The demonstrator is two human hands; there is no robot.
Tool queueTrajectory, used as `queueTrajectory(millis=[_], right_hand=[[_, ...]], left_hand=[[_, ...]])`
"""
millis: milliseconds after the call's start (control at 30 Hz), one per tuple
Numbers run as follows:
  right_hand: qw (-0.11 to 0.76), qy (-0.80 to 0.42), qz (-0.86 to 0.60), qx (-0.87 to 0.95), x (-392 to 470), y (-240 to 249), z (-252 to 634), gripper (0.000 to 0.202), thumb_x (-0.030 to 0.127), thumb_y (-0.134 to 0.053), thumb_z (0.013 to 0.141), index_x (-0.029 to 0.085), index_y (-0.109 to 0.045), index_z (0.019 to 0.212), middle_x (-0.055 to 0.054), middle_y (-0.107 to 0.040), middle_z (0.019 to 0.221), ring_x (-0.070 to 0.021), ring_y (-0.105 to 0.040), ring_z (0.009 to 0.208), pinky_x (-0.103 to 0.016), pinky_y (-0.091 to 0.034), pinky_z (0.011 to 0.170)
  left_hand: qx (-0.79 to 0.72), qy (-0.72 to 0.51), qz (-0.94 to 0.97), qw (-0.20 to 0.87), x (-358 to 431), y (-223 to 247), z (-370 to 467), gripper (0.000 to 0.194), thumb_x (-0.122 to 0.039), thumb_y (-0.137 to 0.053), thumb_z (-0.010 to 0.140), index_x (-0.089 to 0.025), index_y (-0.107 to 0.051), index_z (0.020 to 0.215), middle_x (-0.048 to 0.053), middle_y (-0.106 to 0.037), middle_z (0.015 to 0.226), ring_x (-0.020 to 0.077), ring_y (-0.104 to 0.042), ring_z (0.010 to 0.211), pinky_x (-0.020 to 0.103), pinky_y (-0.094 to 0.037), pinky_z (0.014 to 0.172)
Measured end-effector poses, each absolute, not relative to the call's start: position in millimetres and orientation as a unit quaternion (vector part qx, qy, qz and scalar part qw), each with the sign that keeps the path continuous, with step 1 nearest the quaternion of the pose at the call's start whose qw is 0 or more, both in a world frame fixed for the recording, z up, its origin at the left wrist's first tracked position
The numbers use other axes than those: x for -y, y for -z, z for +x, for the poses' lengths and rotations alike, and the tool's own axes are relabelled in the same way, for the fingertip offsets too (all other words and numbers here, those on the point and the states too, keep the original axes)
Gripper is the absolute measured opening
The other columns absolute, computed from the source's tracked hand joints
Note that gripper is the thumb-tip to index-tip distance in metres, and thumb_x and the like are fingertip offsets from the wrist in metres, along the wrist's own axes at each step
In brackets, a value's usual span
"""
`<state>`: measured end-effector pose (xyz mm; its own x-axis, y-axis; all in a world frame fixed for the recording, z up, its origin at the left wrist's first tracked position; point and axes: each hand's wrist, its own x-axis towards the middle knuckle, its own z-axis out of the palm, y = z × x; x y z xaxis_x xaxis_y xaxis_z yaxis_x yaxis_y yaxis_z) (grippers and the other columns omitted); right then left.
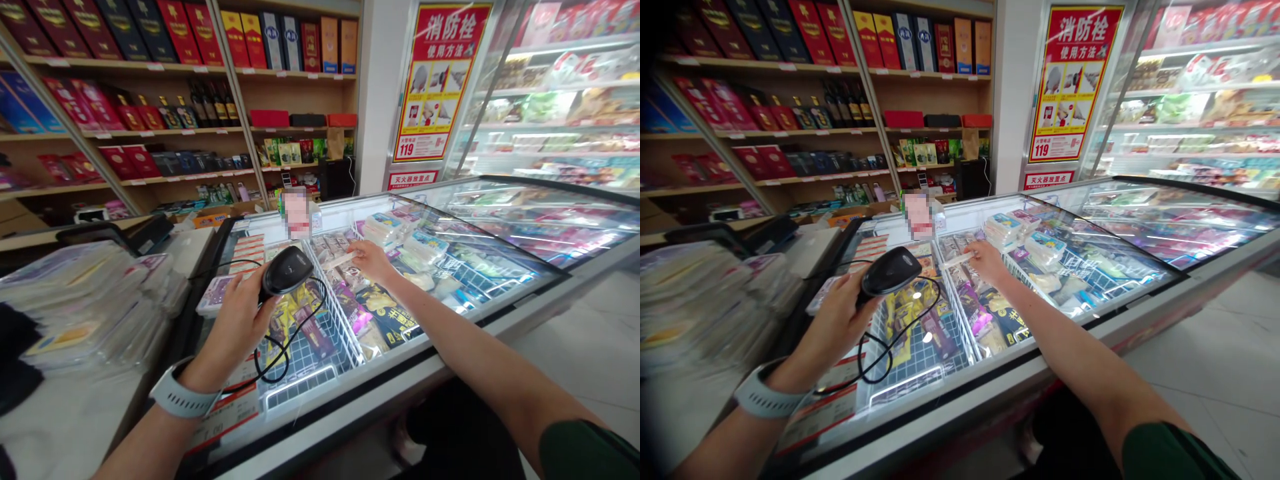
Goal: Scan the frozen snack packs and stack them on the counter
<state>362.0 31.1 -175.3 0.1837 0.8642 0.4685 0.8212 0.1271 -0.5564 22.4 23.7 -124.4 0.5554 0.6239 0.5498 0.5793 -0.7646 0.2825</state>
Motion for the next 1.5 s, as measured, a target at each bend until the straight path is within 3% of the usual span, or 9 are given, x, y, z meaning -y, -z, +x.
queueTrajectory(millis=[100,267,400,567,733,900,1033,1300,1500], right_hand=[[0.424,-0.036,-0.663,0.616,-29,173,363,0.036,0.01,-0.055,0.074,0.019,-0.078,0.101,-0.008,-0.072,0.102,-0.0211,-0.067,0.091,-0.035,-0.053,0.09],[0.449,-0.148,-0.654,0.59,-25,173,361,0.038,0.016,-0.057,0.078,0.022,-0.077,0.109,-0.001,-0.074,0.081,-0.0168,-0.066,0.066,-0.03,-0.056,0.069],[0.461,-0.202,-0.63,0.592,-25,172,356,0.035,0.015,-0.06,0.075,0.021,-0.077,0.106,-0.001,-0.075,0.079,-0.0171,-0.068,0.068,-0.027,-0.056,0.065],[0.502,-0.252,-0.61,0.559,-23,169,353,0.026,0.027,-0.063,0.08,0.02,-0.077,0.102,0.001,-0.072,0.073,-0.0118,-0.063,0.056,-0.02,-0.047,0.05],[0.536,-0.319,-0.59,0.512,-24,169,354,0.041,0.024,-0.072,0.071,0.018,-0.071,0.112,0.007,-0.062,0.052,-0.0093,-0.054,0.043,-0.017,-0.042,0.041],[0.555,-0.454,-0.553,0.425,-26,169,356,0.021,0.016,-0.081,0.065,0.013,-0.072,0.084,-0.003,-0.071,0.063,-0.0142,-0.068,0.055,-0.021,-0.058,0.051],[0.607,-0.467,-0.532,0.362,-25,164,352,0.018,0.01,-0.08,0.066,0.015,-0.064,0.074,-0.005,-0.074,0.07,-0.0162,-0.074,0.066,-0.022,-0.063,0.062],[0.652,-0.414,-0.531,0.349,-25,166,351,0.031,0.021,-0.085,0.06,0.019,-0.061,0.079,0.0,-0.073,0.073,-0.0154,-0.072,0.067,-0.02,-0.055,0.053],[0.71,-0.414,-0.449,0.35,-29,171,339,0.042,0.023,-0.09,0.054,0.021,-0.055,0.078,0.002,-0.074,0.077,-0.0158,-0.073,0.077,-0.033,-0.061,0.082]], left_hand=[[-0.338,-0.328,0.882,0.029,-23,125,23,0.045,-0.031,-0.046,0.093,-0.017,-0.049,0.135,0.014,-0.065,0.133,0.0308,-0.059,0.124,0.052,-0.035,0.114],[-0.333,-0.331,0.883,0.028,-24,127,22,0.045,-0.03,-0.046,0.093,-0.016,-0.048,0.137,0.014,-0.063,0.135,0.0301,-0.057,0.127,0.051,-0.034,0.115],[-0.337,-0.33,0.881,0.034,-23,125,23,0.044,-0.031,-0.046,0.094,-0.017,-0.049,0.136,0.014,-0.063,0.136,0.0298,-0.057,0.126,0.052,-0.034,0.114],[-0.338,-0.324,0.883,0.039,-21,121,24,0.045,-0.032,-0.046,0.093,-0.018,-0.049,0.136,0.013,-0.065,0.133,0.0304,-0.057,0.126,0.051,-0.037,0.112],[-0.334,-0.326,0.884,0.038,-21,120,24,0.044,-0.032,-0.045,0.093,-0.018,-0.049,0.135,0.013,-0.065,0.132,0.0302,-0.057,0.126,0.049,-0.038,0.112],[-0.343,-0.328,0.879,0.045,-19,120,23,0.045,-0.033,-0.046,0.093,-0.014,-0.05,0.134,0.016,-0.065,0.131,0.0314,-0.057,0.125,0.05,-0.04,0.11],[-0.35,-0.326,0.877,0.046,-19,119,23,0.045,-0.033,-0.046,0.093,-0.012,-0.051,0.132,0.017,-0.066,0.129,0.0324,-0.058,0.124,0.049,-0.042,0.108],[-0.358,-0.33,0.872,0.042,-18,119,25,0.047,-0.033,-0.047,0.092,-0.016,-0.049,0.136,0.015,-0.066,0.129,0.0323,-0.058,0.124,0.05,-0.042,0.107],[-0.355,-0.341,0.869,0.044,-16,121,25,0.046,-0.033,-0.047,0.093,-0.017,-0.048,0.136,0.014,-0.065,0.13,0.0318,-0.058,0.124,0.051,-0.041,0.109]])
